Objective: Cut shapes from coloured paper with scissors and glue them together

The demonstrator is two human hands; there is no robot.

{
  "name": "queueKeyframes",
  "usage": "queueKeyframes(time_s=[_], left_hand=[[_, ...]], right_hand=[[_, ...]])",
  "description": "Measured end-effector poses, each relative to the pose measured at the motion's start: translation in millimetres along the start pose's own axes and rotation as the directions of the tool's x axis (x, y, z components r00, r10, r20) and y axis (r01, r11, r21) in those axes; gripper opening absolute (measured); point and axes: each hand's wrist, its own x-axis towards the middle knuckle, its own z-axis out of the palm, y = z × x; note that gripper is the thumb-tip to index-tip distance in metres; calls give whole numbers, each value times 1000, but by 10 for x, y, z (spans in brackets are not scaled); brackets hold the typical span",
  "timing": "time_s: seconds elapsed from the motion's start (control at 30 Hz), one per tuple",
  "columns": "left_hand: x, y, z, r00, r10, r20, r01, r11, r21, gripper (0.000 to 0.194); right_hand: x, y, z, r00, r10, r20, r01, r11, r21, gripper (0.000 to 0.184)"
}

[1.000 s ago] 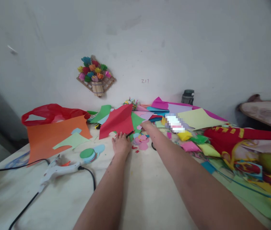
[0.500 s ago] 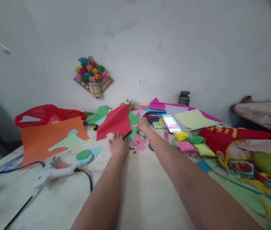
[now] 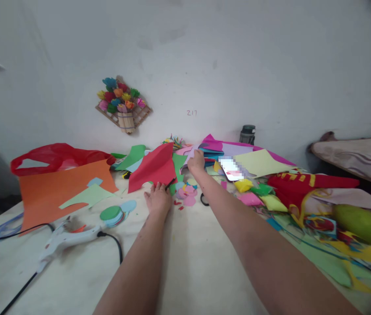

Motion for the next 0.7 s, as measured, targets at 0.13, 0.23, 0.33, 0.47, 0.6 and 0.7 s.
queueKeyframes(time_s=[0.13, 0.23, 0.33, 0.47, 0.6, 0.7], left_hand=[[-1, -8, 4, 1000, 13, -14, -14, 1000, -13, 42], [-10, 0, -6, 1000, 11, -28, -12, 999, -33, 42], [-20, 15, -37, 999, -1, -53, -3, 996, -86, 40], [0, 44, -107, 978, -3, -209, -66, 945, -321, 37], [53, 83, -177, 968, -201, -147, -28, 500, -866, 27], [70, 83, -243, 975, -155, 162, 140, -140, -980, 28]], right_hand=[[3, -131, -57, 992, -48, -120, 70, 981, 182, 43], [24, -254, -117, 987, -52, -154, 102, 934, 342, 47], [30, -358, -176, 983, -63, -173, 146, 839, 524, 48], [-26, -418, -222, 989, -73, -131, 146, 662, 735, 47], [-140, -366, -255, 1000, 20, 13, -21, 520, 854, 47], [-252, -264, -291, 989, 118, 87, -135, 509, 850, 44]])
